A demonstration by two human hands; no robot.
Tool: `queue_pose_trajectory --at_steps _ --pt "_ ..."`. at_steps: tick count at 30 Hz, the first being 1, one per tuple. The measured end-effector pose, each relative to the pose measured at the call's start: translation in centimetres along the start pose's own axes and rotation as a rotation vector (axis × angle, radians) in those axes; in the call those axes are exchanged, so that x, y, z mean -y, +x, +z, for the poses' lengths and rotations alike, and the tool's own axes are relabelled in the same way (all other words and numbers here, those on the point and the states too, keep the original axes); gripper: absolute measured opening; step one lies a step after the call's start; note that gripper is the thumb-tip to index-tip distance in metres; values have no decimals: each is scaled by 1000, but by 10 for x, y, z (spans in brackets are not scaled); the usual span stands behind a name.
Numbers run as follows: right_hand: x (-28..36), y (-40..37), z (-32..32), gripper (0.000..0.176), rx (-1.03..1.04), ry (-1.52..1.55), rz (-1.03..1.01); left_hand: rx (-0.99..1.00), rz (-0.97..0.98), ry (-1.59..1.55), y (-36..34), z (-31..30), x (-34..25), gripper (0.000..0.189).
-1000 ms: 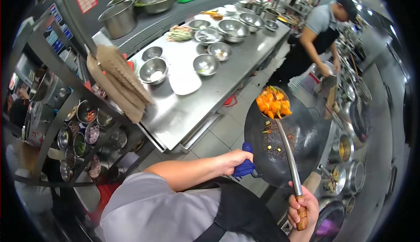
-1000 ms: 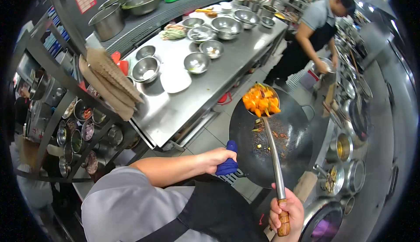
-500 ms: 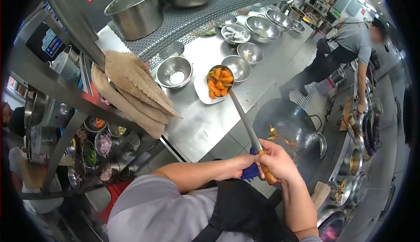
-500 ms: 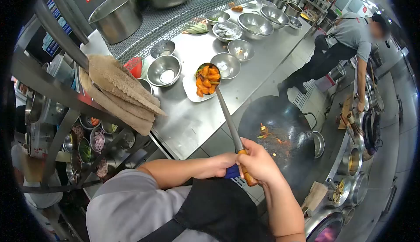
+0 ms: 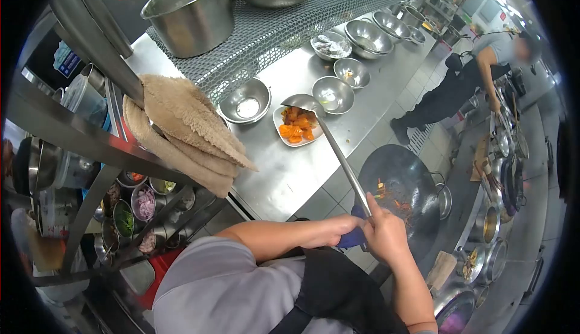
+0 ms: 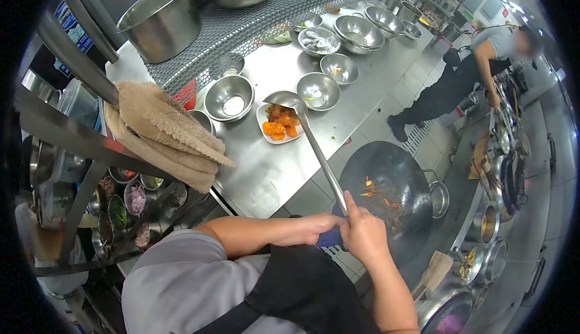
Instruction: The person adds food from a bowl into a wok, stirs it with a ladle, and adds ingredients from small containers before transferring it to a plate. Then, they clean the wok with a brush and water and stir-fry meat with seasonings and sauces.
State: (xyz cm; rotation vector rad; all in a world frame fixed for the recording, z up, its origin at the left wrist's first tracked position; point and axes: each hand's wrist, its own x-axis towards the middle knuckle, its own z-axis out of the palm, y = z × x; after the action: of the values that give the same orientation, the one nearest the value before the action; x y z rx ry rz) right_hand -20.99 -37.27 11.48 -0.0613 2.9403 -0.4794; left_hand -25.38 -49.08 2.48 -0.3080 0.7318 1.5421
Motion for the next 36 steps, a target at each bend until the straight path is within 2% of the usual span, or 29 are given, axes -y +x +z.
queue_pose_trajectory --at_steps 4,6,11,13,15,19,22,25,26,28,29,31,32,34,36 --pt "-8 -8 -1 62 12 23 35 -4 2 -1 45 -25 21 13" --pt "-5 -16 -13 62 -11 140 59 12 24 18 53 -34 28 15" --pt "-12 -16 -14 62 -13 221 62 -107 -26 87 45 -24 16 21" --pt "-13 -5 -11 61 -31 217 45 -66 21 50 41 -18 15 22" --pt "-10 5 -7 61 83 434 191 -23 73 9 37 -13 13 22" --pt "-12 3 -1 61 30 462 155 -12 87 -64 42 -19 17 23" --pt "-16 -9 -4 60 48 611 203 -47 49 -41 52 -30 22 21" --pt "-21 -26 -10 61 57 990 303 -65 46 -22 42 -27 16 20" --pt "-22 -35 -15 61 55 990 302 -55 54 -22 36 -23 12 19" --pt "-28 -64 -21 62 14 1293 422 -49 58 -22 26 -15 7 18" --pt "-32 -82 -25 62 7 1297 425 -44 62 -23 24 -13 5 17" --pt "-45 -122 -34 62 -43 1559 409 -34 113 -21 27 -14 8 16" --pt "-53 -142 -34 62 -55 1562 419 -24 166 -25 28 -14 11 15" --pt "-63 -187 -36 63 -238 1686 497 -37 137 5 36 -17 14 14" --pt "-68 -213 -49 60 -312 1634 588 -101 148 31 38 -11 20 15"
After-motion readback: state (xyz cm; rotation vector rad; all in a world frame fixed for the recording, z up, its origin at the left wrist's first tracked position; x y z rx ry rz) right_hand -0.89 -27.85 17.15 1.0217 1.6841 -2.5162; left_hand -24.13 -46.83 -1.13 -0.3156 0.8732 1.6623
